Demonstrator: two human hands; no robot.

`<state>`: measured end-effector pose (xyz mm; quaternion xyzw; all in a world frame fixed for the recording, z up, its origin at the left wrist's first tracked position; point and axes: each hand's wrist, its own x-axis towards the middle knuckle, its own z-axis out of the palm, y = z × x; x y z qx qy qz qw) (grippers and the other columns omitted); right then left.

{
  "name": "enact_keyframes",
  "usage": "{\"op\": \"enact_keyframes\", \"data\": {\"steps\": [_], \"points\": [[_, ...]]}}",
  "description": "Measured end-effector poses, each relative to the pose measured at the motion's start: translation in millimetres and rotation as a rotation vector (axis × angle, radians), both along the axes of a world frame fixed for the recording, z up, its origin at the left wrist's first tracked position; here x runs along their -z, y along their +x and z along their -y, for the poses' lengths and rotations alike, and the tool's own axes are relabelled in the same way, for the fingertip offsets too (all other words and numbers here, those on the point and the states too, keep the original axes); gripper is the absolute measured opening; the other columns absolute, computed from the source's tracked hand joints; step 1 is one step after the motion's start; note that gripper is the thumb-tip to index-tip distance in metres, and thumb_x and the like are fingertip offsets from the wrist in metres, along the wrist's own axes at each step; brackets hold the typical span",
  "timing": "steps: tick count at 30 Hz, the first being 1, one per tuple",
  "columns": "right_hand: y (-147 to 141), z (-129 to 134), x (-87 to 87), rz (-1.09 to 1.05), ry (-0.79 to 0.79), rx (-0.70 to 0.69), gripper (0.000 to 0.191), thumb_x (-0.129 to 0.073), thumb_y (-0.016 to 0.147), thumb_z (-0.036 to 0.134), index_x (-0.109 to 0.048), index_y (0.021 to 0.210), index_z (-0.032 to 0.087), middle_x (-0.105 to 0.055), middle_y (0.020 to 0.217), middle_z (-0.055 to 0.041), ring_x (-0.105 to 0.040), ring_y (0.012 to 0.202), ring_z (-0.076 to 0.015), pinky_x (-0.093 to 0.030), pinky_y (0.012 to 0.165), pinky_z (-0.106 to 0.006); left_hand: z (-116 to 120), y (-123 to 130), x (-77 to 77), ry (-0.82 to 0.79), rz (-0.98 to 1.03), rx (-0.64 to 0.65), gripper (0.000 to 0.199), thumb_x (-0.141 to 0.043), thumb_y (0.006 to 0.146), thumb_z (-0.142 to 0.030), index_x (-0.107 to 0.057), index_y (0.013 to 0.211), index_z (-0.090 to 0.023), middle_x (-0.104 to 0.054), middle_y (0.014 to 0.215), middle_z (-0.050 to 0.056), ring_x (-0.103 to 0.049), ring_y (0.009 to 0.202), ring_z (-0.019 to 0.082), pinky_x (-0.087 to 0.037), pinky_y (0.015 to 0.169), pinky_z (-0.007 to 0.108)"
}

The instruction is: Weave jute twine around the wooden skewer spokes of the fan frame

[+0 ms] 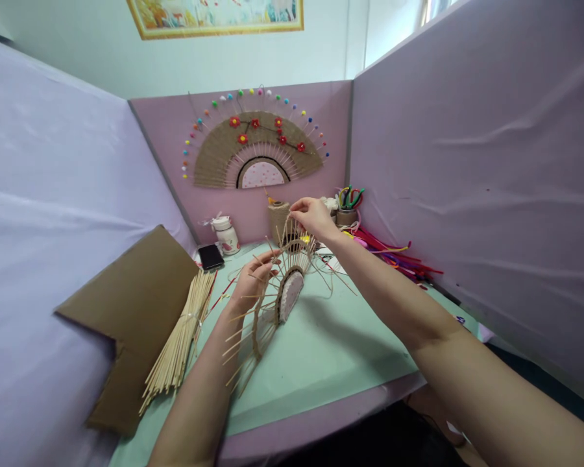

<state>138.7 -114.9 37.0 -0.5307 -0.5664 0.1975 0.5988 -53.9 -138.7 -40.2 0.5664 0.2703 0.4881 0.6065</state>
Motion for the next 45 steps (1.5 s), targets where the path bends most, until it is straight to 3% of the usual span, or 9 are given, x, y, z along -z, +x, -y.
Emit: {"op": "enact_keyframes", "data": {"steps": [9,13,16,23,28,32,37,41,45], "points": [[10.9,12.9,33.5,0.169,0.295,0.151,0.012,-0.056,0.083,0.025,-0.066,0.086,0.018,-0.07,0.081,-0.0034,-0.062,0.07,-0.0146,-0.048,0.069,-0.026,-3.3,0.5,6.9,0.011,0.004,-0.004,0.034,-0.07,0.066,-0.029,-0.072,0.098,-0.018,-0.067,0.117,0.01,-0.06,0.096,0.019,-0.046,0.076,0.028],[18.7,8.6,60.2,0.095,0.092,0.121,0.005,-0.062,0.073,0.016,-0.066,0.076,0.018,-0.069,0.075,-0.0015,-0.06,0.07,-0.0141,-0.047,0.071,-0.026,-3.9,-3.7,6.8,0.006,0.02,-0.026,0.034,-0.071,0.066,-0.029,-0.07,0.098,-0.019,-0.065,0.12,0.009,-0.061,0.099,0.02,-0.046,0.076,0.029],[20.4,6.1,84.0,0.03,-0.075,0.036,0.006,-0.065,0.067,0.012,-0.064,0.067,0.017,-0.066,0.064,-0.0001,-0.058,0.062,-0.0126,-0.046,0.062,-0.024,-4.7,-7.6,7.1,0.003,0.029,-0.017,0.036,-0.072,0.066,-0.029,-0.069,0.101,-0.021,-0.064,0.123,0.007,-0.061,0.099,0.019,-0.047,0.076,0.029],[12.9,4.0,108.3,-0.102,-0.151,-0.075,0.008,-0.06,0.073,0.02,-0.064,0.077,0.016,-0.069,0.068,-0.0022,-0.049,0.047,-0.0077,-0.038,0.045,-0.019,-9.9,-14.7,10.7,0.02,-0.012,0.043,0.036,-0.071,0.07,-0.03,-0.069,0.105,-0.024,-0.062,0.127,0.008,-0.059,0.11,0.023,-0.049,0.086,0.034],[3.8,-0.3,117.7,-0.174,-0.144,-0.097,0.014,-0.058,0.072,0.025,-0.064,0.08,0.015,-0.068,0.067,-0.0014,-0.05,0.049,-0.0089,-0.039,0.047,-0.02,-13.1,-27.2,5.7,-0.041,0.01,0.179,0.04,-0.07,0.068,-0.02,-0.069,0.108,-0.019,-0.068,0.115,0.009,-0.06,0.114,0.024,-0.043,0.101,0.039],[-6.4,-5.6,126.9,-0.238,-0.115,-0.091,0.015,-0.058,0.072,0.028,-0.064,0.079,0.016,-0.066,0.066,-0.0002,-0.057,0.06,-0.0122,-0.045,0.058,-0.024,-18.0,-47.4,-18.9,-0.085,-0.049,0.206,0.042,-0.066,0.069,-0.024,-0.069,0.11,-0.019,-0.066,0.123,0.009,-0.058,0.119,0.026,-0.041,0.105,0.041],[-11.7,-11.1,135.3,-0.29,-0.091,-0.091,0.017,-0.059,0.072,0.031,-0.065,0.078,0.017,-0.065,0.067,-0.0007,-0.06,0.065,-0.0151,-0.047,0.068,-0.028,-33.5,-56.6,-83.7,-0.05,-0.317,0.245,0.066,-0.052,0.078,-0.064,-0.061,0.126,-0.02,-0.058,0.137,0.012,-0.052,0.127,0.03,-0.042,0.104,0.044],[-10.7,-15.2,140.9,-0.304,-0.086,-0.094,0.018,-0.06,0.071,0.033,-0.065,0.078,0.018,-0.066,0.068,-0.0013,-0.06,0.065,-0.0159,-0.046,0.067,-0.029,-45.5,-23.2,-137.4,0.142,-0.867,0.016,0.062,-0.061,0.074,-0.064,-0.066,0.117,-0.02,-0.064,0.128,0.012,-0.061,0.116,0.026,-0.049,0.093,0.035],[-10.0,-16.5,145.0,-0.297,-0.083,-0.109,0.019,-0.059,0.072,0.034,-0.065,0.079,0.018,-0.066,0.068,-0.0016,-0.06,0.065,-0.0157,-0.046,0.065,-0.028,-53.9,29.9,-156.3,0.341,-1.524,-0.021,0.048,-0.068,0.071,-0.057,-0.073,0.098,-0.017,-0.075,0.096,0.009,-0.068,0.092,0.022,-0.051,0.081,0.028]]}}
